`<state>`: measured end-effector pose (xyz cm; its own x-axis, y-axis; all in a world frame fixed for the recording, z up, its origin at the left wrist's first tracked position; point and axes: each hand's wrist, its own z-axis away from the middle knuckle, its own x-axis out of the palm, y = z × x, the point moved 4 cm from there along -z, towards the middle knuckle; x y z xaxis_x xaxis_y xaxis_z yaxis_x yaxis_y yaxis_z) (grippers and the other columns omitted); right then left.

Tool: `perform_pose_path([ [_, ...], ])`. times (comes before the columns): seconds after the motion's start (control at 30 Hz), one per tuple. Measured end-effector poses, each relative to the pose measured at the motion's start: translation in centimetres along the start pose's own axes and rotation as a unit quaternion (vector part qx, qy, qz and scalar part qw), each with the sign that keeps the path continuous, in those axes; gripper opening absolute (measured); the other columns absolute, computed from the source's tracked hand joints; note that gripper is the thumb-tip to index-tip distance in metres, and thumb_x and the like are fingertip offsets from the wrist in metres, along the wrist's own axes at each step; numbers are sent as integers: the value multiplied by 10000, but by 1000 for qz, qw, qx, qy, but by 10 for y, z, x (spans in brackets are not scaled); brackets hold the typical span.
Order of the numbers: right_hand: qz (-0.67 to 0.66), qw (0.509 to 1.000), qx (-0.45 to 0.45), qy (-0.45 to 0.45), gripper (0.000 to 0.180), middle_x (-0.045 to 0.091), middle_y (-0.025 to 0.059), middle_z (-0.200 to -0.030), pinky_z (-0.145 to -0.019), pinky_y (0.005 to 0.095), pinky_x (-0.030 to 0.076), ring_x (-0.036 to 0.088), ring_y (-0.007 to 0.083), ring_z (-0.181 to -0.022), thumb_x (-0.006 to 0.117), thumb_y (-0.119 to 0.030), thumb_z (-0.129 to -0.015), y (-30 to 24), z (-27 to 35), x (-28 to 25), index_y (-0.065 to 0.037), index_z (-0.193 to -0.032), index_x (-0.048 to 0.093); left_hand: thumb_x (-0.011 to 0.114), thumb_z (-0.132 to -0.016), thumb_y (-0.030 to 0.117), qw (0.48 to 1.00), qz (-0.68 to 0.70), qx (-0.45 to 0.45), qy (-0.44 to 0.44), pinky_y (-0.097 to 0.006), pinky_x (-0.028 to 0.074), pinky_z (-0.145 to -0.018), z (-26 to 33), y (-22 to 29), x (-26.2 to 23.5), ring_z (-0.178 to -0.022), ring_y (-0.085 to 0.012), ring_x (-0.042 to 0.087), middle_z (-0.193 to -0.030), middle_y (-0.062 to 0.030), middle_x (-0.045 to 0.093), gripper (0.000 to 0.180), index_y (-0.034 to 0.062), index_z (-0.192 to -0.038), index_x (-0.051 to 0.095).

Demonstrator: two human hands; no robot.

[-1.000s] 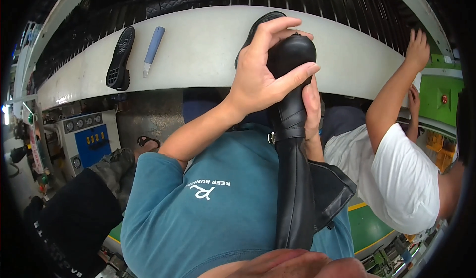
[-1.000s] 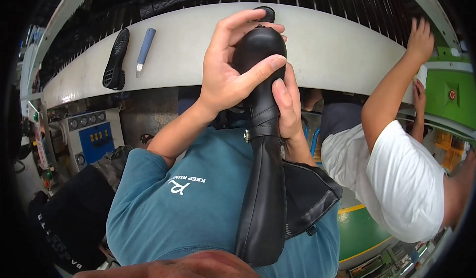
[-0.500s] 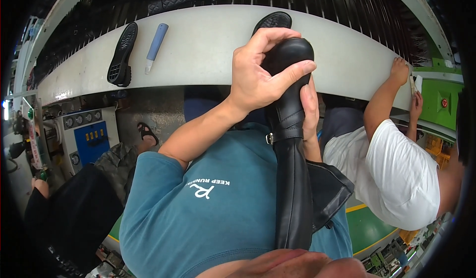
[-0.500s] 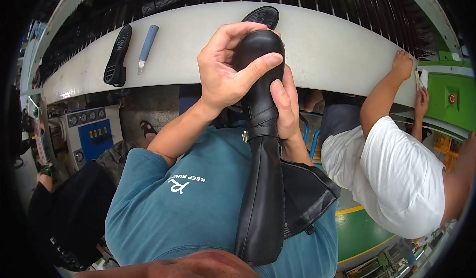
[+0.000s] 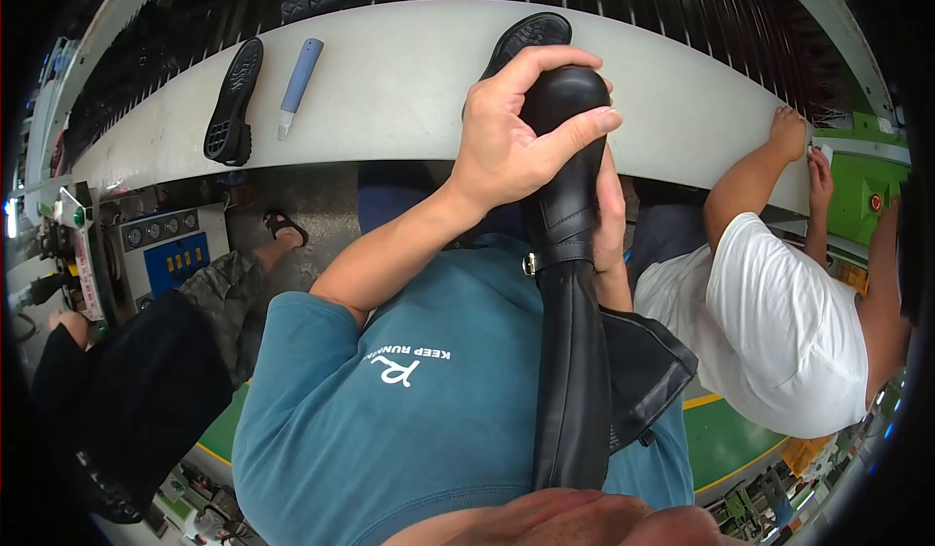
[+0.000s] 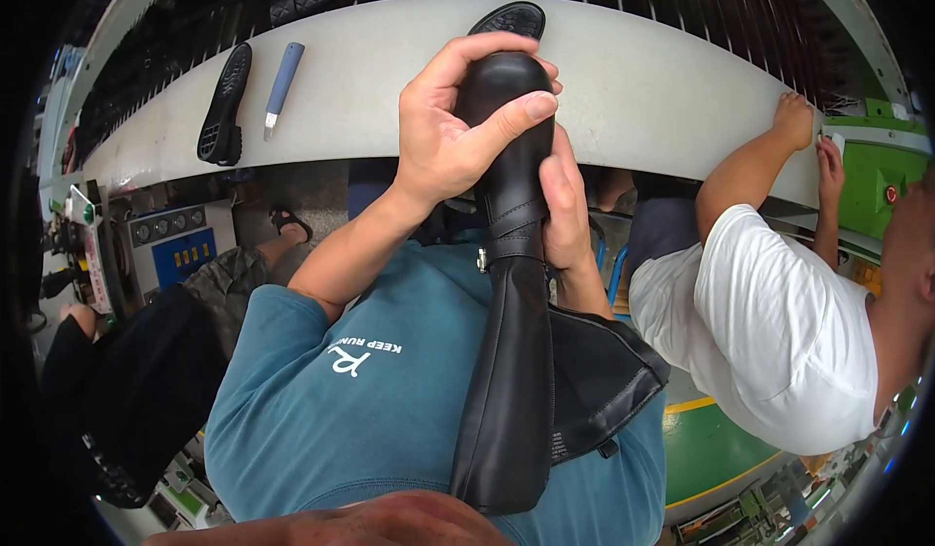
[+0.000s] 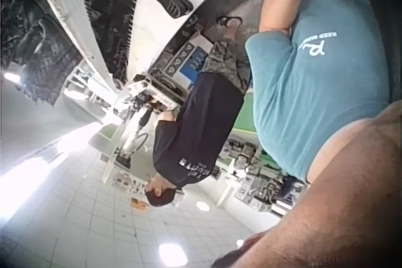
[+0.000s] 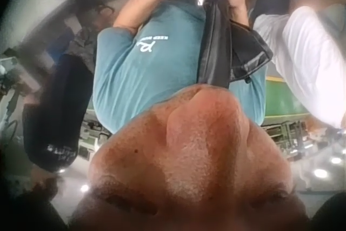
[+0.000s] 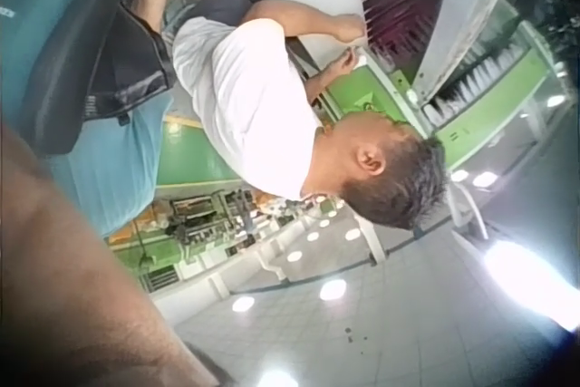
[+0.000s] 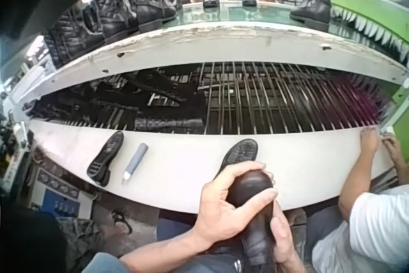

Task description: The recorder is at an assembly line, picking up shoe outsoles and black boots, inspecting them, and placing them back on the conveyor belt.

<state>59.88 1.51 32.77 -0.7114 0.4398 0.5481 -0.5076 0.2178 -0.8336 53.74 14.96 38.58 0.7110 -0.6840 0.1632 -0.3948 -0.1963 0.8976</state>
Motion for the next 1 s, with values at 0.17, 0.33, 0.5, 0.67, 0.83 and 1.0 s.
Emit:
perform_pose_path([
  [0.17,13,1000,25,9,923,692,201,-1365,-968,346,595,737,236,-1142,465,-689,-1100,22,13,-14,57,-1642,431,938,-924,139,999,-16,-30,3,-330,662,-874,-2,-9,-1,-949,-189,820,-1041,-110,844,403,10,-1263,763],
  [0.33,-149,985,84,-9,968,735,294,-1245,-894,433,631,771,328,-990,397,-756,-1107,60,24,-37,86,-1571,510,897,-981,232,989,-91,-84,-74,-347,650,-931,-8,-25,-1,-1019,-198,821,-1090,-120,848,382,5,-1269,791],
  [0.5,-325,929,175,0,1202,689,346,-1334,-962,540,590,728,436,-1102,134,-887,-1044,88,42,-69,118,-1546,560,846,-993,504,885,-450,35,-115,-499,537,-1189,-70,-87,-19,-1401,-379,695,-1430,-231,758,614,-11,-1321,786],
  [0.67,-243,955,168,25,1020,736,319,-1289,-910,484,633,764,392,-1020,255,-781,-1125,78,44,-62,83,-1580,551,864,-913,621,807,-563,127,-126,-545,387,-1316,-90,-161,-50,-1583,-483,473,-1505,-275,666,775,-46,-1287,742],
  [0.83,-260,955,144,17,1003,729,329,-1292,-897,480,640,771,379,-1011,254,-768,-1140,70,38,-55,85,-1584,539,949,-911,314,934,-336,-72,-98,-506,582,-1091,-96,-141,-57,-1300,-439,731,-1269,-239,778,559,5,-1259,639],
  [1.0,-224,969,98,-24,930,720,348,-1293,-890,474,651,776,375,-1006,297,-713,-1166,62,22,-45,94,-1565,532,763,-1084,48,990,66,-124,3,-341,668,-850,-90,-93,-83,-987,-182,806,-1077,-146,831,244,-23,-1247,596],
])
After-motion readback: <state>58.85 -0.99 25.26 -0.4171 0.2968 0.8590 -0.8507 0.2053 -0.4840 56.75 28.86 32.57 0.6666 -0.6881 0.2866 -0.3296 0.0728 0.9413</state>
